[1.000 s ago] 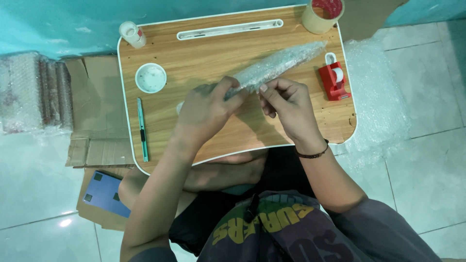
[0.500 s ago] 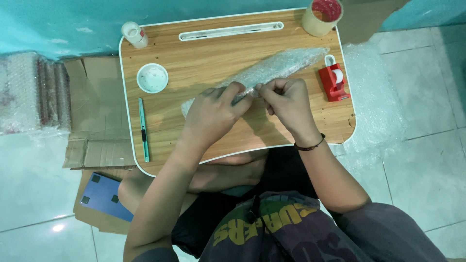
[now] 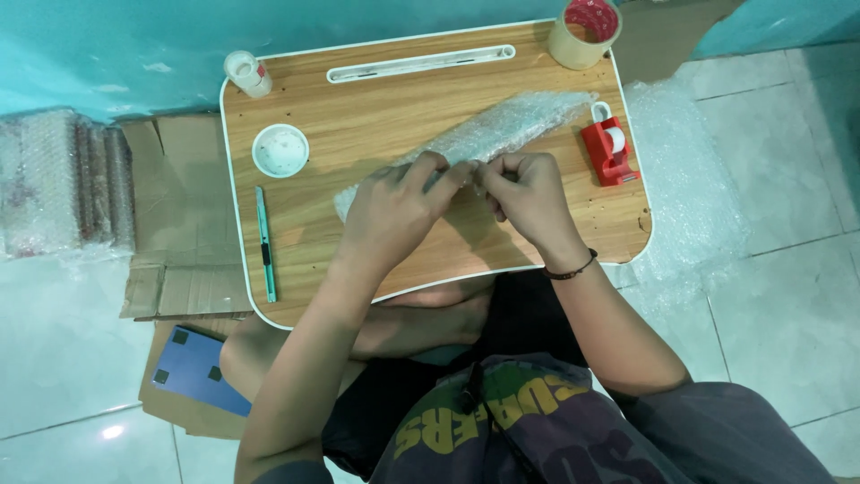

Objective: A person wraps a pack of instant noodles in bubble wrap and secures it with adhesive tape on a small portable desk.

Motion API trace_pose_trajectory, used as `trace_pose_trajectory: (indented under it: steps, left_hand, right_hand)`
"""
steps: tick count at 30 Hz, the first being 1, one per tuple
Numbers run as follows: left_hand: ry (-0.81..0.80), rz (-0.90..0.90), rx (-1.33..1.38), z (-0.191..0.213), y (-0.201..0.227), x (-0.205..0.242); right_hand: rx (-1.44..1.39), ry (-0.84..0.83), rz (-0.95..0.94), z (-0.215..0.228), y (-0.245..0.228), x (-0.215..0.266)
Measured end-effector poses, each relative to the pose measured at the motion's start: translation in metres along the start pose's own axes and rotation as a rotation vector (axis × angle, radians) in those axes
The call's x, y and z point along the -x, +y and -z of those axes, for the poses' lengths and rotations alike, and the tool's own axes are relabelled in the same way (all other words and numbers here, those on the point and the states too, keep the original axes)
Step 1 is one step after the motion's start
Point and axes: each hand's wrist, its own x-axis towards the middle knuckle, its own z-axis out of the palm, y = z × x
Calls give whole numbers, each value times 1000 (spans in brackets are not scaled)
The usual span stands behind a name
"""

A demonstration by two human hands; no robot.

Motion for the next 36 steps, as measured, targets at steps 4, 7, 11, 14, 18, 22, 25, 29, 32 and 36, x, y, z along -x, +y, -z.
trace_pose_trajectory:
  steps: [4, 7, 11, 14, 18, 22, 25, 29, 32, 36]
  left_hand:
    - [-17, 16, -42, 2, 1, -5]
    - [-45, 18, -56, 1, -1, -8]
    - [-73, 4, -65, -2, -2, -9]
    - [-70, 43, -2, 0, -1, -12]
    - [-180, 63, 134, 5, -11, -15]
    - [-222, 69, 181, 8, -22, -22]
    - [-239, 83, 205, 11, -25, -27]
    - [-189, 78, 172, 3, -34, -23]
    - [-165, 64, 92, -2, -37, -22]
    - [-198, 125, -11, -9, -24, -12]
  right_hand:
    - [-91, -32, -66, 3, 13, -4]
    - [-163, -61, -108, 4, 12, -3]
    - [-243, -93, -147, 7, 25, -6]
    - [-261, -93, -118, 4, 22, -5]
    - [-202, -91, -4, -1, 33, -9]
    - [-115, -25, 104, -11, 48, -17]
    - [98, 52, 197, -9, 52, -23]
    - [408, 161, 430, -2, 48, -27]
    - [456, 89, 474, 6, 58, -25]
    - [318, 65, 394, 25, 75, -4]
